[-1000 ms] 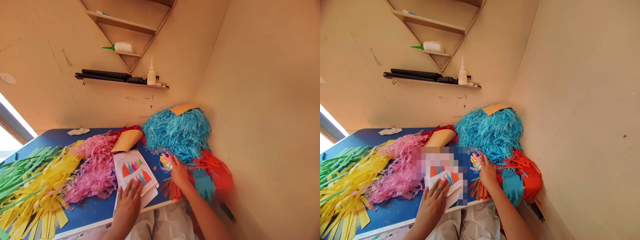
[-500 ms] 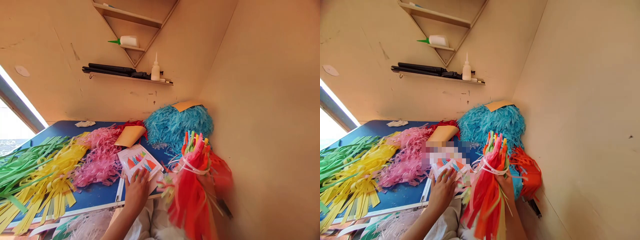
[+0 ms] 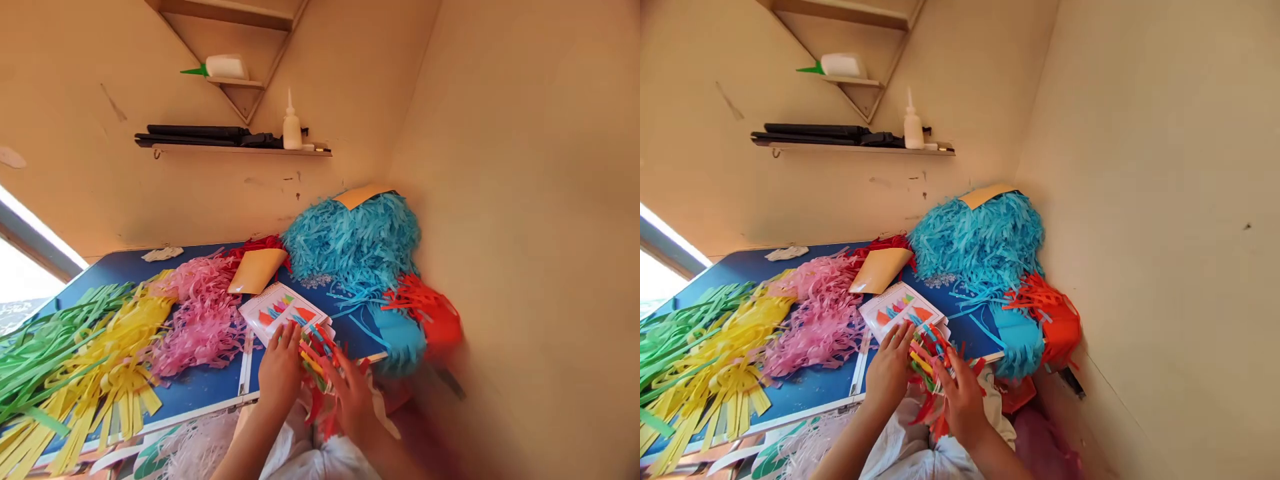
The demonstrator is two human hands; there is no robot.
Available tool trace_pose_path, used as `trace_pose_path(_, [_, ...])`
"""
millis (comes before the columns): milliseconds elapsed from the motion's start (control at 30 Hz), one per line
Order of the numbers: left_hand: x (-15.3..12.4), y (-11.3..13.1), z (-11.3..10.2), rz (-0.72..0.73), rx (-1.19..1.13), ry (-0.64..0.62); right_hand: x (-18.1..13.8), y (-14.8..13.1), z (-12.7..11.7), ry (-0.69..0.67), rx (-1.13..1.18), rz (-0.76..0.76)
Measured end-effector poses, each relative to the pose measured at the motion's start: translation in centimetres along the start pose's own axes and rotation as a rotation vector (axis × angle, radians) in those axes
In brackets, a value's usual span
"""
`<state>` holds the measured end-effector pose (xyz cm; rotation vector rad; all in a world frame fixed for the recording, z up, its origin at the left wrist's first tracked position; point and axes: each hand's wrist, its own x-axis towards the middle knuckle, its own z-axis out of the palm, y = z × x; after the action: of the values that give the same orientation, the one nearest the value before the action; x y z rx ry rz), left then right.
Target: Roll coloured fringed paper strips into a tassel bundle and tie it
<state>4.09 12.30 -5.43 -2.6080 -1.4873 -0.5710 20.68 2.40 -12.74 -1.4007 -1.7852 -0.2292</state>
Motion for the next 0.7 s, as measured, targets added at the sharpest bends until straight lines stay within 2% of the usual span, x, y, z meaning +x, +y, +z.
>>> trace_pose_path(200, [0.4, -0.3, 0.3, 0.067, 0.099, -0.002, 1.1, 0.7, -2.5, -0.296, -0.116, 0.038])
trace_pose_path(367, [0.3, 0.5, 0.9, 0.158, 0.152, 0.018, 5.2, -0.2, -4.4, -0.541, -0.185, 0.260])
trace_pose_path(433, [0.4, 0.8, 1.3, 0.194, 0.165, 0.020, 7.3, -1.1, -4.7, -0.541, -0.215, 0.313])
trace_pose_path(533, [0.6, 0.9, 2.0, 0.225, 0.184, 0.019, 9.2, -2.7, -4.2, -0.534, -0.227, 0.285])
trace_pose_path(600, [0.5, 0.8, 2.4, 0.231, 0.194, 0.016, 9.3, -3.3, -3.7, -0.554, -0.213, 0.231])
trace_pose_path(700, [0.2, 0.8, 2.9, 0.241, 0.201, 0.002, 7.6, -3.0, -3.9, -0.571, -0.144, 0.166])
